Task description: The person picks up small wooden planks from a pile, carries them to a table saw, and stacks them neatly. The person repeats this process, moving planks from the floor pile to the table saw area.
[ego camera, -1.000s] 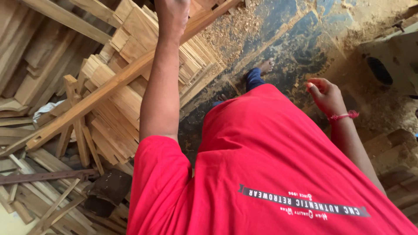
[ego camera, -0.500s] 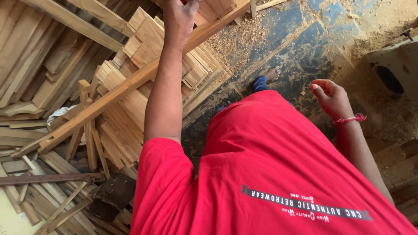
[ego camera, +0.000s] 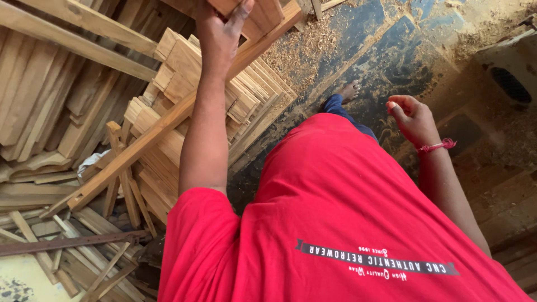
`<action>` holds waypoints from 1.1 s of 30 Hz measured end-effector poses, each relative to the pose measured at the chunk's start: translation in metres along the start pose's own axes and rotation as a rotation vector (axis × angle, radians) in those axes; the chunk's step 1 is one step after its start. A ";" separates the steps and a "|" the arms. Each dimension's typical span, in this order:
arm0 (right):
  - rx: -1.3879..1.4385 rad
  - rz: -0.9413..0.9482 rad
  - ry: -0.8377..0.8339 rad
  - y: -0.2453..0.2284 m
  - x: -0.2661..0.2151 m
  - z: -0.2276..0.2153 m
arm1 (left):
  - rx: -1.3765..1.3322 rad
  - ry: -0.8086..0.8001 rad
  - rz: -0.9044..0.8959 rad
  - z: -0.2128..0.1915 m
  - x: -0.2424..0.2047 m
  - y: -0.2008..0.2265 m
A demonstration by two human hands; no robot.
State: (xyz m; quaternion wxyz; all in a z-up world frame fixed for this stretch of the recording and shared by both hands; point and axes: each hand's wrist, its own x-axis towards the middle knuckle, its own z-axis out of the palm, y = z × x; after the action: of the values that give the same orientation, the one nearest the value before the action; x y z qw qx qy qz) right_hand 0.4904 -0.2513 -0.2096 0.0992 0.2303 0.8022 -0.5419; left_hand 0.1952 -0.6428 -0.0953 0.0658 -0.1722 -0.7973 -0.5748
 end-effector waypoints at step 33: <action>-0.373 -0.699 -0.154 -0.274 0.035 0.029 | -0.170 -0.543 0.048 -0.005 0.004 0.089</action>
State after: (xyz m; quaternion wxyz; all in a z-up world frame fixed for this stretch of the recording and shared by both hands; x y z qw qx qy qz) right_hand 0.3263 -0.3521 -0.0097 0.0087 -0.1196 0.9069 -0.4040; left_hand 0.2218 -0.6215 -0.0128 -0.1511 -0.3437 -0.7302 -0.5708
